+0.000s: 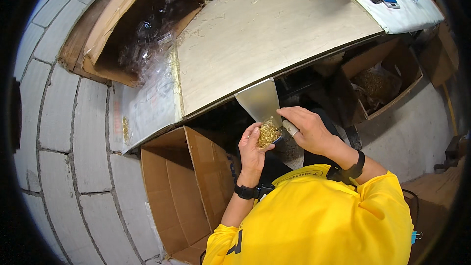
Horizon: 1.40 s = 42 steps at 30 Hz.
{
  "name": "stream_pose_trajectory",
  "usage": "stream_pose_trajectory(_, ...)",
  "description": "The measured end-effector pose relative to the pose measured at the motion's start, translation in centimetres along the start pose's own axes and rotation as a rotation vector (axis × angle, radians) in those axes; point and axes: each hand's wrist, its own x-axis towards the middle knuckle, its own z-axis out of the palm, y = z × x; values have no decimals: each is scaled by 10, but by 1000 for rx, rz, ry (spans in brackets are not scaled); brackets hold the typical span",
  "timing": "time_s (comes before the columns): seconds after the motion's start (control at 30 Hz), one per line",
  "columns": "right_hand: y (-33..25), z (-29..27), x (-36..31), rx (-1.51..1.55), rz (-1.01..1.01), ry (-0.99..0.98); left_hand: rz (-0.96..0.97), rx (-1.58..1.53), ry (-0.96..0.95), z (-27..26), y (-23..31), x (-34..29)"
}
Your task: Sorting small gold-colored metal pins from a large pile into individual plastic containers and placing them into a cardboard box.
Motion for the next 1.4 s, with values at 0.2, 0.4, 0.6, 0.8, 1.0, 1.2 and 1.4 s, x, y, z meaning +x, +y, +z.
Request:
stream_pose_trajectory(0.2,8,15,-2,179,203,-49,-12,-22,8,4,3,0)
stream_pose_trajectory(0.4,26,24,14,605,597,-136,-40,4,6,5,2,2)
stream_pose_trajectory(0.6,25,17,22,371,607,-162,-79,42,14,4,4,4)
stream_pose_trajectory(0.8,11,9,48,-185,240,-417,-93,63,-18,7,2,13)
stream_pose_trajectory(1.0,3,4,60,-98,200,-290,-33,-12,34,7,13,20)
stream_pose_trajectory(1.2,11,13,37,-328,-185,-442,-31,-22,-2,8,19,24)
stream_pose_trajectory(1.4,19,18,65,-255,-235,-461,-24,32,41,-16,27,16)
